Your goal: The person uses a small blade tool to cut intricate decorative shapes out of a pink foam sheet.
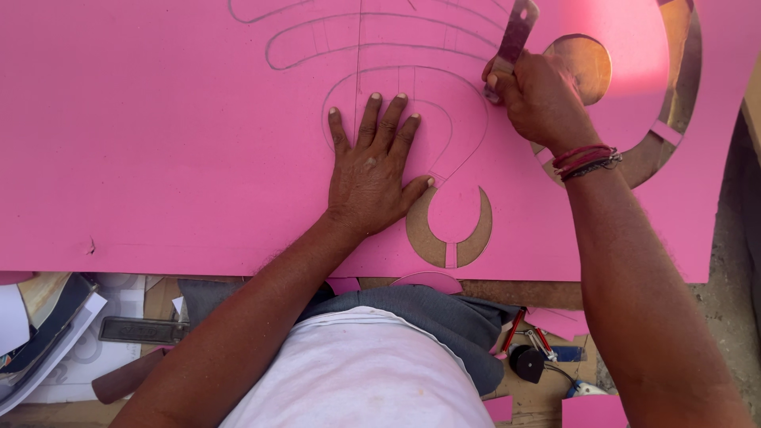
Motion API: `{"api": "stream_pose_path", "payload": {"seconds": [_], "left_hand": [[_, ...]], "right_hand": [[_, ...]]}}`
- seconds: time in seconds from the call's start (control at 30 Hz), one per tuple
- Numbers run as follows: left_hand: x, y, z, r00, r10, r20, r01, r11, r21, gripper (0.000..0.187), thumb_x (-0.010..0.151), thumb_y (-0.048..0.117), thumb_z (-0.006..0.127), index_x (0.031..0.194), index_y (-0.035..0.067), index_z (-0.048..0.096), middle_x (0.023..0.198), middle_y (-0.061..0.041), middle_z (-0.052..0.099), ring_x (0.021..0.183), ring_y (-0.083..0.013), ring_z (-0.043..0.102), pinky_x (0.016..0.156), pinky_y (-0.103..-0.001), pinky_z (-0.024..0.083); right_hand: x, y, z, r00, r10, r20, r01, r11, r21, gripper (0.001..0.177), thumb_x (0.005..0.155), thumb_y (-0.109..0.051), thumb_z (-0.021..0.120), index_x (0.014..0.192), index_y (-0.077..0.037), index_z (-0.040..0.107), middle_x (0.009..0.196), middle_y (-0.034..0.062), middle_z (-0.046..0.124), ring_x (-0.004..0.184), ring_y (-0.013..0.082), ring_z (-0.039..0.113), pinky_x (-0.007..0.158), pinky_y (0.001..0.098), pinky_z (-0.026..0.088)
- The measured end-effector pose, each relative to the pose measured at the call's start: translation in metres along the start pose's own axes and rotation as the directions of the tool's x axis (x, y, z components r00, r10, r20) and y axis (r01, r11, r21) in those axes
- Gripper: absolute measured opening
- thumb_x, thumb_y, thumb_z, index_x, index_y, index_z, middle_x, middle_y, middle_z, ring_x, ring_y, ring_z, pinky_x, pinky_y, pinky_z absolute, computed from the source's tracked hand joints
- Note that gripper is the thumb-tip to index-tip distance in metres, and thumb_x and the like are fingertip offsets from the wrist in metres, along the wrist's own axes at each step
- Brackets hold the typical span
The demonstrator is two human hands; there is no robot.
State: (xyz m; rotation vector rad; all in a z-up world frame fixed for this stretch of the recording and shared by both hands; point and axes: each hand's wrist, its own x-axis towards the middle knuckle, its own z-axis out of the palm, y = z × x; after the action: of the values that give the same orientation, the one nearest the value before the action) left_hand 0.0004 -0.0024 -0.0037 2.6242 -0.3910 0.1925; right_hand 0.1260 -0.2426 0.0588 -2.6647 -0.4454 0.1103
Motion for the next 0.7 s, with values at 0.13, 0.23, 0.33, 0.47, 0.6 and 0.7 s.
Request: {"api": "stream_pose_path", "payload": {"seconds": [0.13,0.23,0.33,0.47,0.6,0.7], "left_hand": [[0.000,0.001,-0.005,1.000,0.008,-0.020,-0.008,1.000,0.016,0.090,0.088,0.062,0.064,0.153,0.004,0.045,0.165,-0.017,0.027,0.156,-0.0393,0.014,0.116,-0.077,-0.005],[0.001,0.001,-0.004,1.000,0.008,-0.024,-0.008,1.000,0.014,0.090,0.086,0.061,0.065,0.152,0.004,0.045,0.164,-0.018,0.028,0.155,-0.0392,0.014,0.116,-0.077,-0.005],[-0.001,0.002,-0.001,1.000,0.008,-0.014,-0.008,1.000,0.003,0.089,0.086,0.061,0.065,0.152,0.004,0.045,0.164,-0.018,0.028,0.155,-0.0395,0.015,0.116,-0.077,-0.005],[0.000,0.000,-0.003,0.999,0.016,-0.028,-0.016,1.000,0.003,0.089,0.087,0.061,0.066,0.151,0.003,0.045,0.164,-0.019,0.028,0.155,-0.0398,0.015,0.116,-0.077,-0.005],[-0.001,0.000,-0.004,1.000,0.011,-0.017,-0.012,1.000,-0.008,0.089,0.086,0.061,0.066,0.151,0.003,0.046,0.164,-0.018,0.029,0.155,-0.0402,0.015,0.116,-0.077,-0.005],[0.000,-0.001,-0.004,0.999,0.014,-0.032,-0.014,1.000,-0.014,0.090,0.085,0.060,0.066,0.151,0.003,0.046,0.163,-0.019,0.029,0.155,-0.0397,0.015,0.116,-0.077,-0.004]], "right_hand": [[0.000,-0.014,-0.008,0.999,0.029,0.023,-0.029,1.000,0.000,0.022,0.106,-0.021,0.064,0.104,-0.001,0.073,0.078,0.0119,0.073,0.072,0.0221,0.069,0.074,0.0437,0.053],[-0.004,-0.017,-0.010,0.989,0.136,0.050,-0.138,0.989,0.047,0.025,0.105,-0.023,0.064,0.101,0.001,0.070,0.078,0.0115,0.072,0.071,0.0205,0.069,0.071,0.0417,0.056],[-0.009,-0.017,-0.008,0.985,0.166,0.040,-0.168,0.985,0.046,0.024,0.105,-0.021,0.063,0.102,0.002,0.069,0.078,0.0118,0.070,0.069,0.0198,0.068,0.069,0.0413,0.055],[-0.011,-0.022,-0.008,0.979,0.201,0.042,-0.203,0.976,0.074,0.023,0.104,-0.019,0.063,0.099,0.003,0.069,0.076,0.0121,0.069,0.068,0.0200,0.066,0.064,0.0411,0.054],[-0.016,-0.027,-0.009,0.969,0.240,0.051,-0.242,0.970,0.026,0.028,0.106,-0.019,0.063,0.094,0.006,0.069,0.070,0.0151,0.066,0.063,0.0219,0.065,0.063,0.0425,0.052],[-0.023,-0.030,-0.007,0.991,0.136,-0.012,-0.131,0.975,0.181,0.023,0.104,-0.017,0.062,0.098,0.004,0.070,0.069,0.0126,0.066,0.063,0.0202,0.061,0.062,0.0416,0.050]]}}
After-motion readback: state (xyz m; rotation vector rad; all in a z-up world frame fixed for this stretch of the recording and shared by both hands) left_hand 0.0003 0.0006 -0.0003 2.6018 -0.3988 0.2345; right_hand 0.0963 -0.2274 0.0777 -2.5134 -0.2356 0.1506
